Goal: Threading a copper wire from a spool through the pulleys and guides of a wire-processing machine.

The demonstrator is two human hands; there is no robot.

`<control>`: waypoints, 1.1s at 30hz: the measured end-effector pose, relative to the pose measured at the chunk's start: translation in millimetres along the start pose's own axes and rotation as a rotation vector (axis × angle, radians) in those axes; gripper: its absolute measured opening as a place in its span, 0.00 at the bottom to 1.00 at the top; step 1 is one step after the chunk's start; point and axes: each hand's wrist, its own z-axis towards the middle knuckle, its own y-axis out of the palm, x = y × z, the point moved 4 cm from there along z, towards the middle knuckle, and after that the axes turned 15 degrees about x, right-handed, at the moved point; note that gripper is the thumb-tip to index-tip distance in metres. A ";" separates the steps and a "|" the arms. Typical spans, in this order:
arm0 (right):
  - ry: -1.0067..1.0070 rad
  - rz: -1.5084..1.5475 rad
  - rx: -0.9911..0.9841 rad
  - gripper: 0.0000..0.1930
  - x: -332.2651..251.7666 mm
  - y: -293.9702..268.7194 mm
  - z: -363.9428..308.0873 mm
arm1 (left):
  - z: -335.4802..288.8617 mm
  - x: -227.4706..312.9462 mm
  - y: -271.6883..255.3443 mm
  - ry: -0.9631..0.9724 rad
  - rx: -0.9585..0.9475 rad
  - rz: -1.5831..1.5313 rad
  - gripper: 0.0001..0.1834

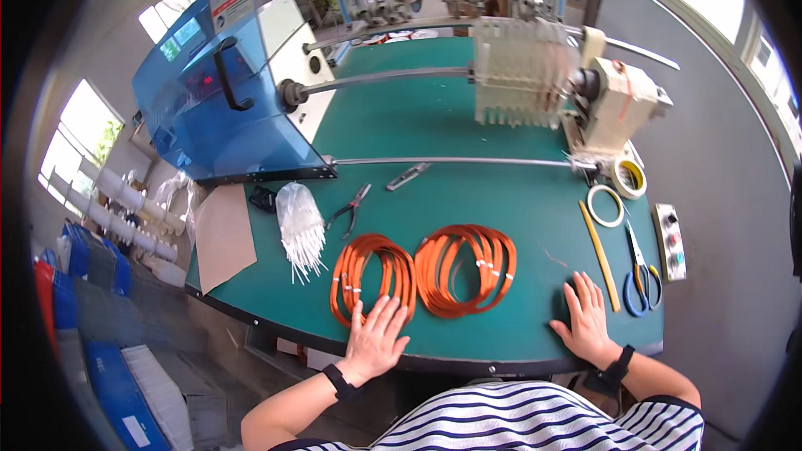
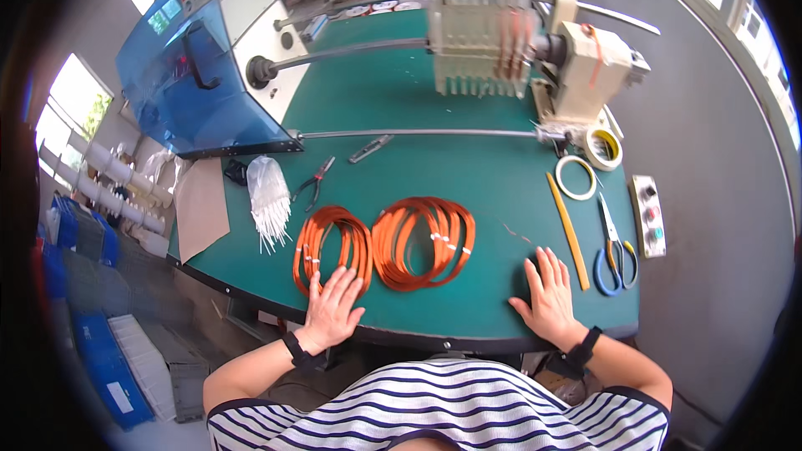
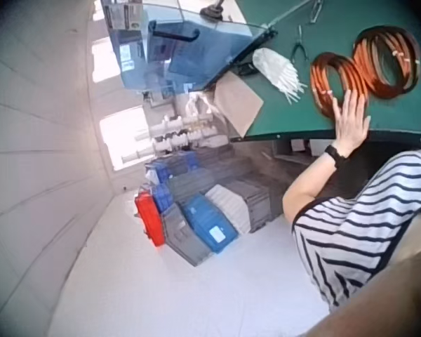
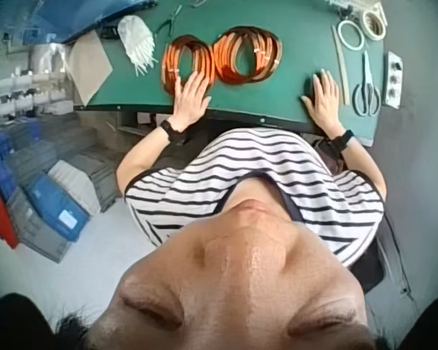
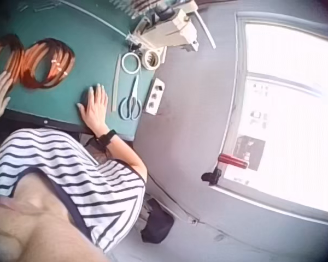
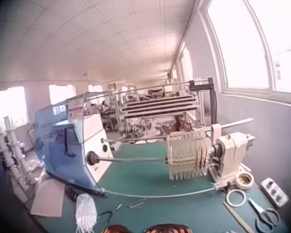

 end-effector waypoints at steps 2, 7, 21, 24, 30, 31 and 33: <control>-0.004 -0.047 -0.069 0.33 -18.5 6.5 -19.5 | -25.2 -1.4 -2.1 -0.008 -0.035 0.000 0.28; -0.027 -0.216 -0.213 0.33 -13.8 4.7 7.3 | 5.1 -19.5 -15.0 -0.021 0.079 -0.139 0.28; 0.654 -0.329 -0.800 0.54 -70.1 31.0 5.9 | -297.7 -116.1 -52.7 -1.314 -0.576 -0.089 0.19; 0.643 -0.357 -0.847 0.54 -63.7 34.9 -1.0 | -329.0 -137.6 -53.2 -1.522 -0.557 -0.147 0.17; 0.681 -0.389 -0.971 0.56 -58.0 44.2 5.3 | -314.5 -165.4 -64.3 -1.537 0.008 -0.199 0.14; 0.707 -0.397 -1.002 0.56 -56.3 46.9 7.8 | -311.0 -162.5 -71.2 -1.585 0.122 -0.203 0.14; 0.512 -0.613 -0.816 0.45 -10.1 68.2 -20.7 | -311.8 -152.2 -71.7 -1.603 0.265 -0.144 0.14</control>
